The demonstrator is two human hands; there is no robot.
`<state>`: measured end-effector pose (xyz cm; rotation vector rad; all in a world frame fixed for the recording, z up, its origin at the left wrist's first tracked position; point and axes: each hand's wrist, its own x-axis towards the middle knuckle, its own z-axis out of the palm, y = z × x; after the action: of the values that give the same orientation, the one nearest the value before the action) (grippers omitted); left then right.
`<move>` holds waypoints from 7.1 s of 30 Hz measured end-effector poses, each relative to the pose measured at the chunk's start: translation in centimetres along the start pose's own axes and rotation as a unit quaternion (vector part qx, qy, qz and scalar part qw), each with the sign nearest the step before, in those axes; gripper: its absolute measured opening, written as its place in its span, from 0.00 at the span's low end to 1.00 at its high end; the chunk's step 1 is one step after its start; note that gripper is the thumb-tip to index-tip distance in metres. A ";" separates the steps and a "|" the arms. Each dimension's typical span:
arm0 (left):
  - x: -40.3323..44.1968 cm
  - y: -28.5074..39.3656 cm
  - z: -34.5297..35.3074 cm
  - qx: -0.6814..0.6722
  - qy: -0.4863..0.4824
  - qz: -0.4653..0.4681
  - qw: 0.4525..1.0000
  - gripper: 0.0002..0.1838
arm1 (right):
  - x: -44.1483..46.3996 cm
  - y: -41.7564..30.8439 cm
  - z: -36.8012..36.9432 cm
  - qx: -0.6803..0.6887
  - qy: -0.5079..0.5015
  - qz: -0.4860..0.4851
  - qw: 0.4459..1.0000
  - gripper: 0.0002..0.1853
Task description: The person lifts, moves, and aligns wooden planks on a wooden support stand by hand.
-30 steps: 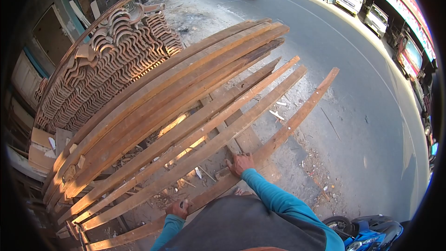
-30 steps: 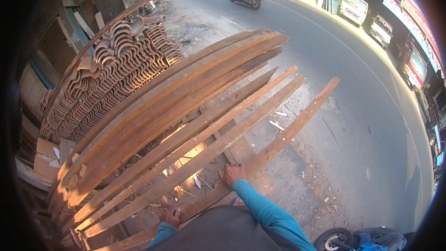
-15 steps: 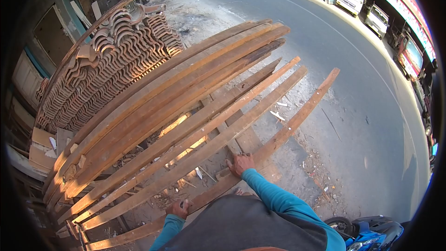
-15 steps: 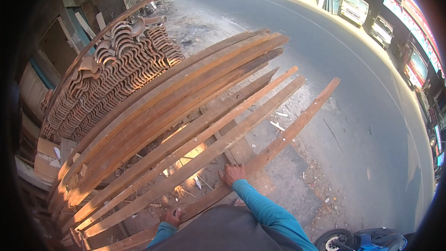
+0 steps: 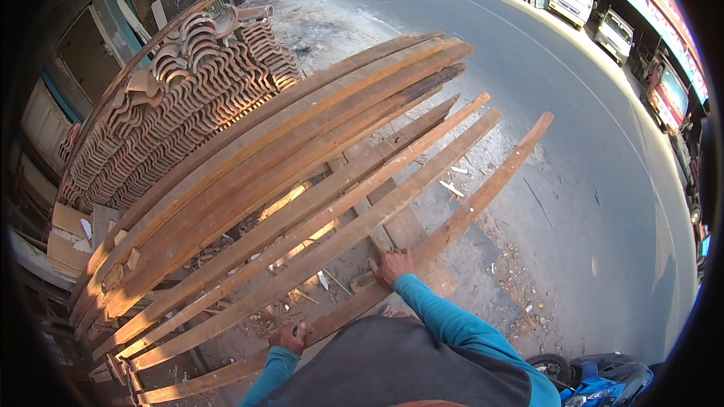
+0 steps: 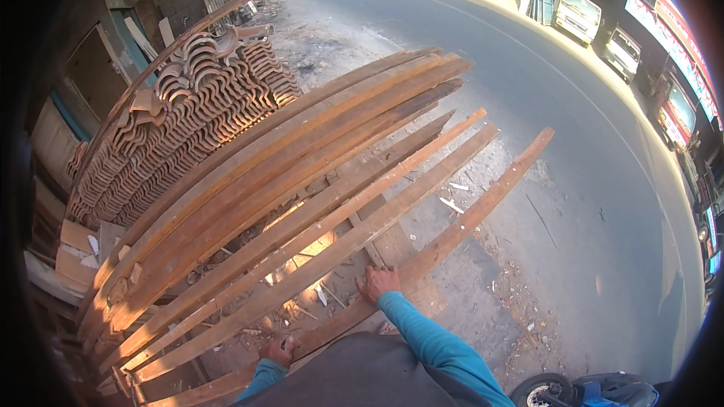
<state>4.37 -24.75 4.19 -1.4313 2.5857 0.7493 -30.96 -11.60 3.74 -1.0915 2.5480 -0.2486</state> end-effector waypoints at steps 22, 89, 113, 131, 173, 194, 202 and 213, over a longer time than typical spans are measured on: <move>0.0 0.1 -0.2 0.010 -0.008 0.000 1.000 0.25 | -0.2 -0.2 -0.6 -0.012 -0.007 0.000 1.000 0.30; 0.5 -1.9 1.6 -0.030 0.006 0.021 0.999 0.25 | -0.2 -0.3 -0.6 -0.021 -0.009 0.003 1.000 0.28; 0.2 -0.6 0.4 0.001 0.014 0.017 1.000 0.26 | 0.0 -0.1 -0.3 -0.010 0.002 -0.004 1.000 0.30; 0.1 -0.3 0.1 0.013 -0.003 0.011 1.000 0.24 | 0.0 -0.2 -0.6 -0.003 -0.023 0.005 1.000 0.29; 0.1 -0.7 0.5 -0.016 0.014 0.010 1.000 0.24 | -0.2 -0.4 -0.9 -0.009 -0.014 0.006 1.000 0.30; 0.7 -1.5 1.1 -0.041 -0.017 0.060 0.997 0.23 | 0.5 0.9 2.8 0.001 0.047 -0.015 0.999 0.25; 1.9 -3.0 2.4 -0.017 -0.017 0.072 0.997 0.23 | 0.7 1.0 3.4 -0.022 0.052 -0.022 0.998 0.25; 2.2 -2.6 2.1 -0.008 -0.025 0.085 0.996 0.22 | 0.5 0.8 3.2 -0.009 0.067 -0.022 0.997 0.24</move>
<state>4.95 -26.67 0.69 -1.1913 2.6925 0.8182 -30.55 -11.51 0.39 -1.1762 2.6509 -0.3204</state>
